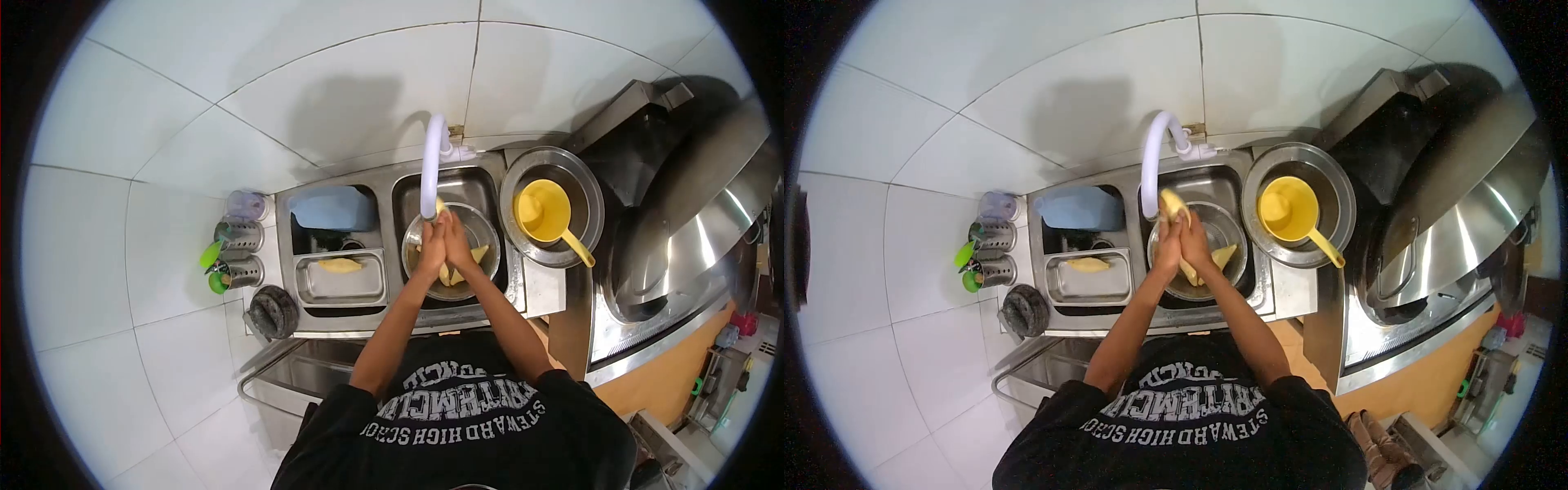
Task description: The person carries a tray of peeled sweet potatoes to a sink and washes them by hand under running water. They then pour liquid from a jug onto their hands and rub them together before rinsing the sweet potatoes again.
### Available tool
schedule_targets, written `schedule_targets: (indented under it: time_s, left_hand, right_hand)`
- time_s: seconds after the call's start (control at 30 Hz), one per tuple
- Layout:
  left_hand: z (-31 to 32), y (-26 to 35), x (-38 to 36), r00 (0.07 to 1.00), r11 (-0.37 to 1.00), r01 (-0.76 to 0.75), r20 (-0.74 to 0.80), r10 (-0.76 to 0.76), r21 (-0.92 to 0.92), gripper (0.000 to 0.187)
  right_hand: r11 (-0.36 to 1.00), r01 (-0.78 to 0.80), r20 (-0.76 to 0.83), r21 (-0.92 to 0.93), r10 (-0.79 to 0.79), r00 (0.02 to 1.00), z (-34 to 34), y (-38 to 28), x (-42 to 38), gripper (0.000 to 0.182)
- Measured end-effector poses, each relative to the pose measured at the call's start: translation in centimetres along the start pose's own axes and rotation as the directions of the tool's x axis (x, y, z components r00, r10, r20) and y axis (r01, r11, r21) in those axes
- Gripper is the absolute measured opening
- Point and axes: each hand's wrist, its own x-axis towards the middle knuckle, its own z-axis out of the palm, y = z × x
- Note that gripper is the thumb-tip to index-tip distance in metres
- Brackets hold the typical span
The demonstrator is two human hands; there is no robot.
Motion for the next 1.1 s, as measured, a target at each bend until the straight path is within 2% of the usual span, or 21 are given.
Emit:
schedule_targets:
  time_s: [0.07, 0.13, 0.17, 0.2, 0.27, 0.3, 0.4, 0.43, 0.47, 0.5, 0.53, 0.6, 0.67, 0.7, 0.73, 0.77, 0.8, 0.87, 0.9, 1.0, 1.1]
  left_hand:
    - [-0.9, -1.3, 0.2, 0.999, 0.994, 0.0, -0.049, 0.005, 0.109, 0.044]
    - [-2.3, -1.3, 2.3, 0.994, 0.993, 0.075, 0.082, -0.067, -0.095, 0.049]
    - [-1.3, 2.8, 1.3, 0.98, 0.899, 0.198, 0.108, -0.169, -0.389, 0.057]
    - [-1.2, 3.8, 1.7, 0.964, 0.881, 0.258, 0.05, -0.259, -0.396, 0.062]
    - [-0.5, 5.0, 0.6, 0.939, 0.798, 0.334, 0.103, -0.329, -0.501, 0.056]
    - [-0.6, 4.4, 0.6, 0.936, 0.791, 0.339, 0.099, -0.338, -0.51, 0.056]
    - [-1.4, 1.9, 0.5, 0.928, 0.838, 0.352, 0.035, -0.372, -0.417, 0.049]
    - [-1.8, 1.3, 0.7, 0.971, 0.953, 0.235, -0.007, -0.241, -0.191, 0.048]
    - [-1.8, 0.9, 0.9, 0.995, 0.994, 0.099, -0.012, -0.099, 0.049, 0.046]
    - [-1.7, 0.7, 1.3, 0.992, 0.971, 0.119, -0.063, -0.108, 0.209, 0.049]
    - [-1.6, 0.5, 1.7, 0.991, 0.971, 0.129, -0.07, -0.117, 0.2, 0.049]
    - [-1.3, 0.4, 1.8, 0.974, 0.941, 0.213, -0.138, -0.182, 0.264, 0.05]
    - [-1.8, -0.8, 3.0, 0.943, 0.905, 0.326, -0.165, -0.29, 0.272, 0.044]
    - [-2.3, -3.4, 3.9, 0.948, 0.887, 0.311, -0.17, -0.268, 0.342, 0.046]
    - [-2.9, -6.4, 4.6, 0.953, 0.862, 0.3, -0.179, -0.246, 0.408, 0.048]
    - [-3.5, -9.0, 4.9, 0.972, 0.8, 0.22, -0.198, -0.129, 0.559, 0.047]
    - [-3.9, -9.7, 5.0, 0.969, 0.803, 0.227, -0.211, -0.129, 0.551, 0.047]
    - [-5.0, -11.0, 4.3, 0.999, 0.706, 0.045, -0.027, -0.037, 0.707, 0.05]
    - [-5.2, -11.3, 3.9, 0.991, 0.656, 0.113, -0.033, -0.133, 0.746, 0.064]
    - [-7.4, -14.7, 3.1, 0.977, 0.643, 0.089, 0.057, -0.203, 0.761, 0.064]
    - [-8.4, -13.5, 1.9, 0.994, 0.718, 0.096, -0.029, -0.104, 0.689, 0.053]
  right_hand:
    - [0.992, -0.079, -0.05, -0.095, 0.075, 0.996, 0.2, -1.3, -0.2, 0.052]
    - [0.992, 0.046, -0.018, -0.12, -0.049, 0.999, 0.6, -1.4, -0.9, 0.05]
    - [0.953, -0.243, 0.11, -0.183, 0.266, 0.958, 0.1, -5.1, -2.6, 0.047]
    - [0.951, -0.244, 0.105, -0.192, 0.267, 0.958, 0.1, -4.7, -3.0, 0.047]
    - [0.951, 0.073, 0.072, -0.302, -0.053, 0.996, 0.2, -3.3, -2.7, 0.043]
    - [0.768, 0.18, -0.008, -0.615, -0.234, 0.972, 0.3, -2.7, -2.1, 0.04]
    - [0.709, 0.319, 0.009, -0.629, -0.404, 0.915, 0.2, -1.1, -0.3, 0.038]
    - [0.876, 0.305, 0.073, -0.373, -0.3, 0.951, 0.0, -0.7, 0.5, 0.039]
    - [0.875, 0.299, 0.082, -0.38, -0.29, 0.953, 0.1, -0.3, 1.1, 0.039]
    - [0.955, 0.206, 0.056, -0.212, -0.199, 0.979, 0.5, 0.1, 1.6, 0.04]
    - [0.994, 0.102, 0.044, -0.036, -0.1, 0.994, 0.7, 0.5, 2.1, 0.041]
    - [0.998, 0.06, 0.052, 0.003, -0.06, 0.997, 0.4, 2.6, 2.4, 0.044]
    - [0.998, -0.047, -0.092, 0.038, 0.051, 0.994, -0.2, 5.5, 2.8, 0.043]
    - [0.952, -0.083, -0.061, -0.296, 0.068, 0.996, -1.2, 9.9, 3.4, 0.042]
    - [0.947, -0.087, -0.057, -0.308, 0.072, 0.996, -2.2, 10.6, 2.3, 0.042]
    - [0.621, 0.113, 0.218, -0.775, 0.096, 0.971, -2.7, 11.1, 1.0, 0.042]
    - [0.11, 0.407, 0.422, -0.907, 0.257, 0.869, -3.3, 12.3, 0.8, 0.042]
    - [-0.009, 0.586, 0.558, -0.811, 0.293, 0.777, -3.9, 16.6, 1.7, 0.046]
    - [-0.118, 0.723, 0.659, -0.68, 0.335, 0.674, -4.1, 18.8, 2.1, 0.05]
    - [0.006, 0.763, 0.71, -0.646, 0.371, 0.599, -4.5, 20.2, 3.5, 0.055]
    - [0.191, 0.642, 0.657, -0.743, 0.391, 0.644, -5.5, 17.2, 3.6, 0.056]
